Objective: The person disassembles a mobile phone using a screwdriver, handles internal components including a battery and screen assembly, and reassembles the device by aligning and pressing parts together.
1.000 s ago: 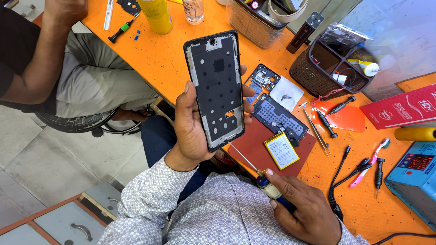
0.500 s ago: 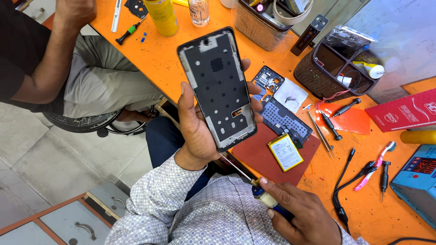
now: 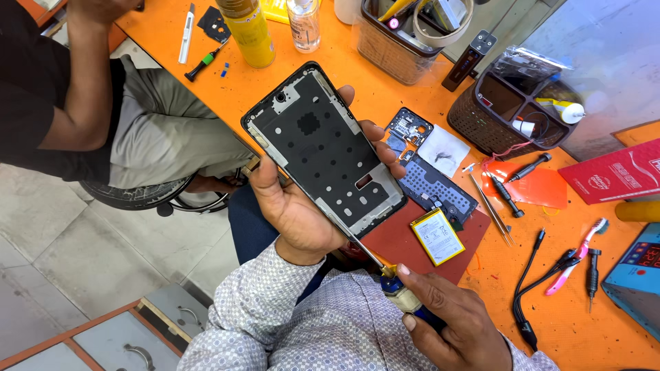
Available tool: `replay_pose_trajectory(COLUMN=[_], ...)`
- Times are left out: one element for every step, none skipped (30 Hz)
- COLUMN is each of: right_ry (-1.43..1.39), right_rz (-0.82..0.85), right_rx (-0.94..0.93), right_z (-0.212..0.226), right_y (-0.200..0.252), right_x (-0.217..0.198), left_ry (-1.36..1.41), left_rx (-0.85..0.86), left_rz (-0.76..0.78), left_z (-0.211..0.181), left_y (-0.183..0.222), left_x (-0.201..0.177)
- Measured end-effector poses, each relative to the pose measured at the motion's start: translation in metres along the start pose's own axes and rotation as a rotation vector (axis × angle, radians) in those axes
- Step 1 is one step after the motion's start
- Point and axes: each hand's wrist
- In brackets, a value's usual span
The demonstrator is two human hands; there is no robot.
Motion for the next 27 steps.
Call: replay_pose_trajectory(right_ry=[-0.001, -0.002, -0.004, 0.008, 0.022, 0.036, 0.033, 0.029, 0.026, 0.027, 0.028, 0.029, 0.025, 0.021, 0.018, 0.012, 0.005, -0.002, 0.001, 0.004, 0.008, 0.004, 0.001, -0.003, -0.006, -0.009, -0.013], right_rz=[-0.003, -0.006, -0.01, -0.016, -0.025, -0.035, -0.043, -0.052, -0.06, -0.068, -0.075, -0.083, -0.066, -0.049, -0.034, -0.034, -0.034, -0.033, -0.029, -0.026, -0.024, -0.027, -0.029, -0.031, -0.024, -0.018, -0.012], right_rx=[-0.006, -0.012, -0.017, -0.028, -0.04, -0.052, -0.035, -0.018, -0.001, -0.013, -0.025, -0.037, -0.037, -0.036, -0.036, -0.038, -0.039, -0.041, -0.045, -0.049, -0.054, -0.055, -0.056, -0.058, -0.056, -0.054, -0.053], right_z=[0.0004, 0.0005, 0.0005, 0.0006, 0.0005, 0.0001, -0.0001, -0.0004, -0.0005, -0.0007, -0.0008, -0.0008, -0.0008, -0.0007, -0.0008, -0.0009, -0.0009, -0.001, -0.0011, -0.0013, -0.0016, -0.0017, -0.0017, -0.0019, -0.0024, -0.0032, -0.0037], right_y=[-0.0011, -0.0018, -0.0021, -0.0019, -0.0016, -0.0013, -0.0004, 0.0005, 0.0013, 0.0019, 0.0024, 0.0027, 0.0024, 0.0019, 0.0012, 0.0008, 0.0009, 0.001, 0.0016, 0.0023, 0.0029, 0.0037, 0.0045, 0.0053, 0.006, 0.0063, 0.0066], right_x=[0.0002, 0.0006, 0.0011, 0.0019, 0.0033, 0.0043, 0.0048, 0.0051, 0.0052, 0.0052, 0.0048, 0.0047, 0.0051, 0.0057, 0.0061, 0.0058, 0.0053, 0.005, 0.0048, 0.0048, 0.005, 0.0053, 0.0056, 0.006, 0.0058, 0.0053, 0.005], left_ry=[0.004, 0.008, 0.014, 0.016, 0.018, 0.016, 0.014, 0.013, 0.01, 0.014, 0.017, 0.026, 0.029, 0.032, 0.029, 0.022, 0.015, 0.004, -0.005, -0.013, -0.019, -0.029, -0.039, -0.054, -0.054, -0.054, -0.04], left_rx=[0.013, 0.027, 0.038, 0.05, 0.06, 0.072, 0.078, 0.084, 0.085, 0.084, 0.084, 0.082, 0.082, 0.081, 0.081, 0.09, 0.099, 0.118, 0.134, 0.149, 0.161, 0.175, 0.189, 0.206, 0.215, 0.224, 0.225], left_rz=[0.006, 0.011, 0.012, 0.016, 0.023, 0.032, 0.032, 0.032, 0.024, 0.021, 0.017, 0.018, 0.02, 0.021, 0.024, 0.028, 0.031, 0.034, 0.029, 0.024, 0.014, 0.006, -0.001, -0.006, -0.005, -0.004, 0.003], left_z=[0.0009, 0.0018, 0.0028, 0.0039, 0.0047, 0.0055, 0.0058, 0.0059, 0.0058, 0.0058, 0.0058, 0.0058, 0.0056, 0.0055, 0.0048, 0.0047, 0.0047, 0.0052, 0.005, 0.0048, 0.0031, 0.0022, 0.0014, 0.001, 0.0008, 0.0007, 0.0005], left_y=[-0.0005, -0.0008, -0.002, -0.0027, -0.0041, -0.0054, -0.0058, -0.0061, -0.0065, -0.0065, -0.0064, -0.0062, -0.006, -0.0057, -0.0048, -0.0049, -0.0046, -0.0049, -0.004, -0.0033, -0.0026, -0.0021, -0.0018, -0.0014, -0.0011, -0.001, -0.0012], left_x=[-0.0006, -0.0014, -0.0025, -0.0033, -0.004, -0.0044, -0.0045, -0.0044, -0.0042, -0.0037, -0.0031, -0.0025, -0.002, -0.0015, -0.0011, -0.0011, -0.0013, -0.0017, -0.002, -0.0021, -0.0023, -0.0023, -0.0021, -0.0017, -0.0013, -0.0008, -0.0002])
Point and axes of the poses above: each hand's wrist, its own y-axis away from the middle knuckle, its own x-axis out of the palm, z = x × y, and after that the axes turned 12 degrees about -x, right-handed
